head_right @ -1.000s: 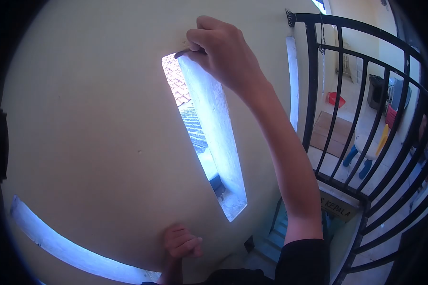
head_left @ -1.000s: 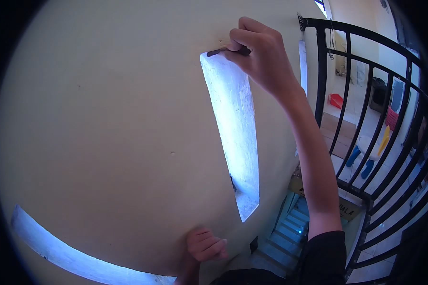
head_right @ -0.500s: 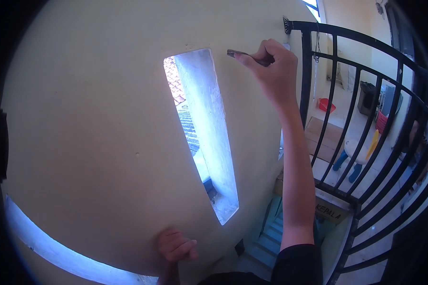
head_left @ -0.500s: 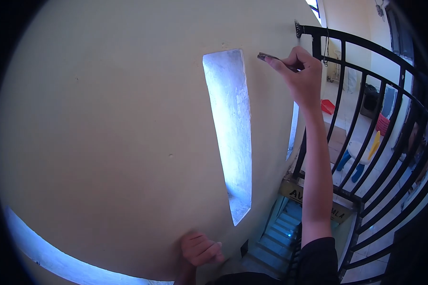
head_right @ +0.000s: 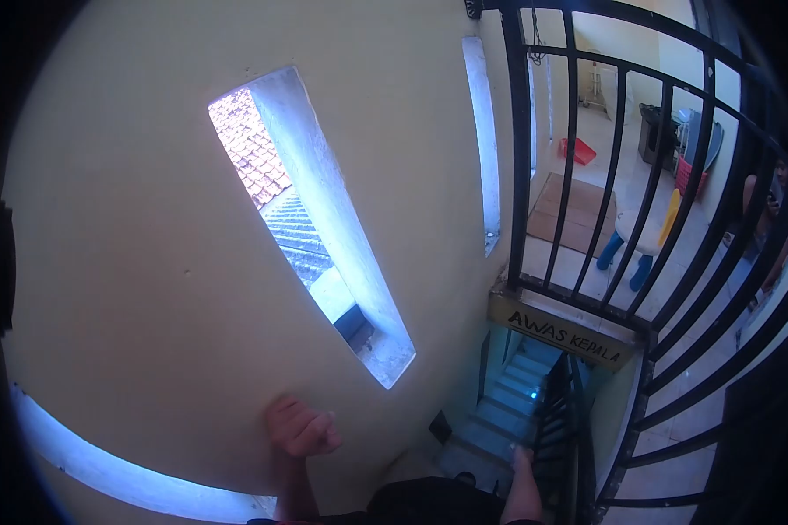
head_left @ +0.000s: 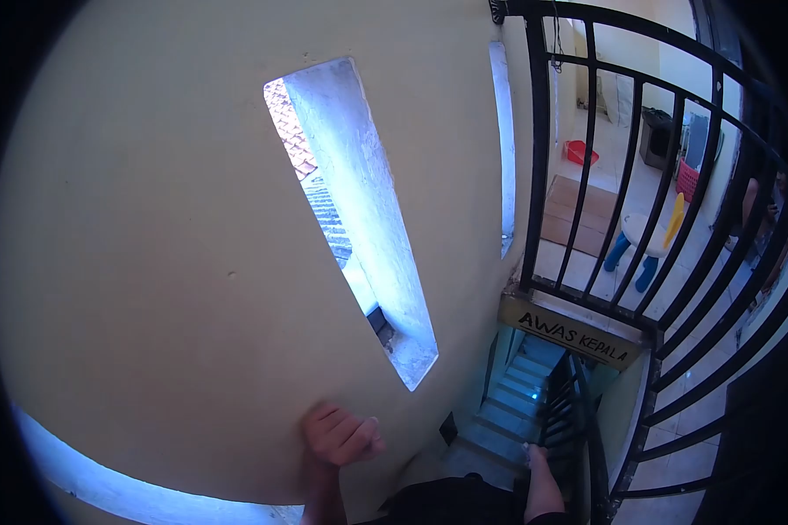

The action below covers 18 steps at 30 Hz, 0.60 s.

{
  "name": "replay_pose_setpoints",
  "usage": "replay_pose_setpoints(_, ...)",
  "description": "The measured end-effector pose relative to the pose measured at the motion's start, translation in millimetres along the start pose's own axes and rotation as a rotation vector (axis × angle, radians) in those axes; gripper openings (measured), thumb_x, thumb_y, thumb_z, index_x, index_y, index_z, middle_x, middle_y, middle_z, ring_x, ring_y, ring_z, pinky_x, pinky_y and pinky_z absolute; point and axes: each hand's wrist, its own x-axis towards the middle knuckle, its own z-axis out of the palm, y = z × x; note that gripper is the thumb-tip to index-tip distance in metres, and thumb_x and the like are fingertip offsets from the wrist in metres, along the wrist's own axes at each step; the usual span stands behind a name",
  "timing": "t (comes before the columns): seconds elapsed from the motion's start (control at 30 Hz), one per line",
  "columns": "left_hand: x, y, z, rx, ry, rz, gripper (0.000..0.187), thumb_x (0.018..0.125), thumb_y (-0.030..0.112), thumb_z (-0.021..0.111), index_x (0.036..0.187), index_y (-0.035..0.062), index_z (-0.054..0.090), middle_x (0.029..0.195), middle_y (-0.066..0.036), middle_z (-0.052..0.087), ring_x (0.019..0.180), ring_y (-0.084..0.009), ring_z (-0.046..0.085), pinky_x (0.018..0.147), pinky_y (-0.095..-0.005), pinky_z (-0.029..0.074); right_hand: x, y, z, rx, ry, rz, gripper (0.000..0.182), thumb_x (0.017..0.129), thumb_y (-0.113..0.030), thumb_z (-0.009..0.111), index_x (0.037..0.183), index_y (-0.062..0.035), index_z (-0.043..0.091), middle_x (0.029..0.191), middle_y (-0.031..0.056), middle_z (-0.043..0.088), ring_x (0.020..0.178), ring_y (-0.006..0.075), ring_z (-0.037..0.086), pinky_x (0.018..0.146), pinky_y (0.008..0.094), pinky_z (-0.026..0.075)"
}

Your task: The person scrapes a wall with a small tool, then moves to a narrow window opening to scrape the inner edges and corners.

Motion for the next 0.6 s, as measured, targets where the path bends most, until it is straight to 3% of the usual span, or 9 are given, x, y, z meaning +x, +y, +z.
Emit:
replay_pose_setpoints(0.03, 0, 0, -1, 0.000, -0.025, 0.006, 0.003, 0.070, 0.010, 0.063, 0.070, 0.0108, 0.060, 0.053, 0.002, 0.046, 0.044, -0.0125, 0.046, 0.047, -0.0262, 0.035, -10, 39, -16, -0.002, -0.023, 0.009, 0.023, 0.084, -0.024, 0.064, 0.100, -0.0078, 0.059, 0.068, 0.0071, 0.052, 0.049, 0.0186, 0.040, 0.047, 0.0357, 0.034)
replay_pose_setpoints(0.1, 1, 0, 2, 0.009, -0.018, 0.005, 0.004, 0.069, 0.010, 0.064, 0.070, 0.0110, 0.060, 0.053, 0.003, 0.046, 0.044, -0.0124, 0.046, 0.047, -0.0260, 0.035, -53, 64, -53, 0.128, -0.214, 0.216, 0.028, 0.082, -0.020, 0.061, 0.105, -0.0064, 0.058, 0.076, 0.0104, 0.052, 0.053, 0.0192, 0.044, 0.047, 0.0357, 0.037)
replay_pose_setpoints(0.2, 4, 1, 3, 0.012, -0.028, -0.001, 0.005, 0.068, 0.011, 0.065, 0.069, 0.0111, 0.060, 0.053, 0.003, 0.046, 0.044, -0.0121, 0.046, 0.047, -0.0260, 0.034, -85, 47, -84, 0.171, -0.151, 0.229, 0.027, 0.077, -0.017, 0.057, 0.102, -0.0078, 0.057, 0.078, 0.0110, 0.050, 0.056, 0.0197, 0.045, 0.048, 0.0348, 0.038)
replay_pose_setpoints(0.3, 2, 1, 4, 0.014, -0.034, 0.004, 0.005, 0.067, 0.011, 0.065, 0.070, 0.0110, 0.060, 0.053, 0.002, 0.046, 0.044, -0.0124, 0.046, 0.047, -0.0263, 0.034, -76, 12, -98, 0.398, -0.278, 0.229, 0.028, 0.073, -0.016, 0.054, 0.100, -0.0081, 0.055, 0.076, 0.0098, 0.049, 0.056, 0.0200, 0.046, 0.047, 0.0338, 0.038)
replay_pose_setpoints(0.47, 2, 2, 4, 0.054, -0.035, -0.007, 0.007, 0.064, 0.010, 0.066, 0.070, 0.0107, 0.062, 0.053, 0.002, 0.047, 0.044, -0.0136, 0.047, 0.047, -0.0272, 0.035, -57, -110, -69, 0.552, -0.280, -0.102, 0.022, 0.072, -0.016, 0.053, 0.092, -0.0095, 0.057, 0.071, 0.0075, 0.049, 0.056, 0.0197, 0.048, 0.051, 0.0341, 0.042)
replay_pose_setpoints(0.6, 2, 3, 4, 0.078, -0.054, -0.040, 0.008, 0.063, 0.009, 0.066, 0.070, 0.0107, 0.062, 0.053, 0.001, 0.048, 0.045, -0.0144, 0.048, 0.048, -0.0277, 0.037, -122, -240, -32, 0.815, -0.470, -0.278, 0.018, 0.080, -0.014, 0.051, 0.095, -0.0099, 0.060, 0.081, 0.0059, 0.056, 0.068, 0.0184, 0.052, 0.061, 0.0362, 0.045)
